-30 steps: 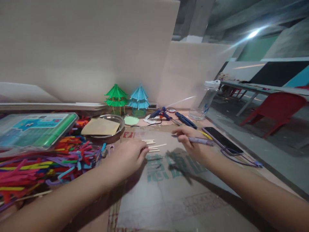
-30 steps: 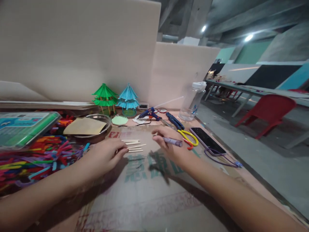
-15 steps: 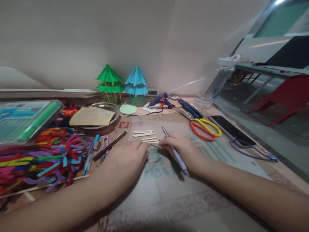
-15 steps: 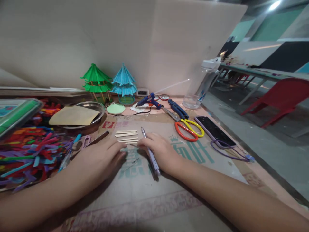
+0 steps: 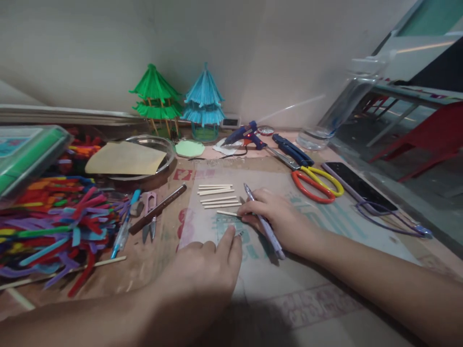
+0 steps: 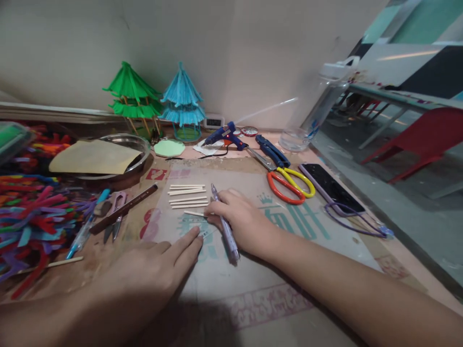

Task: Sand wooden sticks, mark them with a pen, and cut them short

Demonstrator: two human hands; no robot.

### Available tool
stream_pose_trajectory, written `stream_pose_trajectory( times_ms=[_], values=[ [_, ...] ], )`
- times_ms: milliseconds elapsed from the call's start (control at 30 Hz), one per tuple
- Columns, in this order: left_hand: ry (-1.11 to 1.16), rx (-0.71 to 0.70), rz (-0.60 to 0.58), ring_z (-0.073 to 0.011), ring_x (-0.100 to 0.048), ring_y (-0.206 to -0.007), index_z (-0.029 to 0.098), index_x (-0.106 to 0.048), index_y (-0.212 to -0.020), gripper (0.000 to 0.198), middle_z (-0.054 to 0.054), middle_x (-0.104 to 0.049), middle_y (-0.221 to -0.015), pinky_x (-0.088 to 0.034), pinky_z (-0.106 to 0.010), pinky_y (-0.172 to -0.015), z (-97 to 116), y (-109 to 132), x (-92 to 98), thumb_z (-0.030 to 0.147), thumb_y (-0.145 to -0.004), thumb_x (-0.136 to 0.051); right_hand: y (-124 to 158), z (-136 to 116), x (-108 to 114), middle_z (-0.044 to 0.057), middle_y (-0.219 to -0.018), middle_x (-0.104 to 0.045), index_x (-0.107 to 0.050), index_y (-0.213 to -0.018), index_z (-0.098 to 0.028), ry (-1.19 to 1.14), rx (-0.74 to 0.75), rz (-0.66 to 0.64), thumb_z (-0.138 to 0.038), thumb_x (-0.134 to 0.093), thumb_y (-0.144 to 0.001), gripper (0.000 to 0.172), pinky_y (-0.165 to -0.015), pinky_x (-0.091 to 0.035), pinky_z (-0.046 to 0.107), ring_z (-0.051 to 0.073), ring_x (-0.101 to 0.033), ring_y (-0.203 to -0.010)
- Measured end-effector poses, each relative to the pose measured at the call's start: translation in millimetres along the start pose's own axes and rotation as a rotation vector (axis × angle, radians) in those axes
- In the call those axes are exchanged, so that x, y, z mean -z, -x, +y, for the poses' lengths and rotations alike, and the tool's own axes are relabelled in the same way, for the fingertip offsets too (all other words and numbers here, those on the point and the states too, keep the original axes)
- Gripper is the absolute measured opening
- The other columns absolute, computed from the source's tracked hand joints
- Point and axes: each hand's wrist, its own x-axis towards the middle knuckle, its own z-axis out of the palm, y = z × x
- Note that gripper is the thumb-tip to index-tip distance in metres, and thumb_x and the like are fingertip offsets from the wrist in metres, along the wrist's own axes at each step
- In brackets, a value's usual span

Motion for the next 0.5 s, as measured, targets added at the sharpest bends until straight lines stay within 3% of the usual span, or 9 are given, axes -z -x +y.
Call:
stream_pose_trajectory(
  times_ms=[67, 367, 500],
  values=[
    [0.011, 0.037, 0.029, -0.0204, -0.066, -0.049, 0.009, -0.069, -0.111, 0.042, -0.015, -0.077, -0.091, -0.051, -0.028, -0.039, 2, 2, 0.9, 0.001, -0.075, -0.049, 0, 0, -1, 0.006, -0.085, -0.061, -0.067, -0.092, -0.02, 0.001, -0.008, -0.004, -0.023, -0.05, -0.098, 0.018, -0.072, -0.042, 0.03, 0.019, -0.054, -0.083],
    [0.043, 0.036, -0.021, -0.0183, -0.065, -0.047, 0.017, -0.067, -0.099, 0.024, -0.016, -0.069, -0.123, -0.051, -0.03, -0.037, 0, -2, -12.3, 0.009, -0.08, -0.055, -1, 3, 0, 0.006, -0.085, -0.06, -0.067, -0.093, -0.02, -0.022, -0.012, -0.025, -0.022, -0.049, -0.098, 0.019, -0.071, -0.041, 0.03, 0.019, -0.052, -0.082],
    [0.007, 0.089, 0.037, -0.0205, -0.066, -0.049, 0.017, -0.067, -0.111, 0.036, -0.013, -0.069, -0.123, -0.049, -0.031, -0.036, 4, -1, -15.9, 0.009, -0.08, -0.051, -1, 1, 0, 0.005, -0.084, -0.058, -0.067, -0.091, -0.02, -0.012, -0.023, -0.036, -0.022, -0.049, -0.098, 0.02, -0.07, -0.04, 0.029, 0.019, -0.051, -0.082]
  ],
)
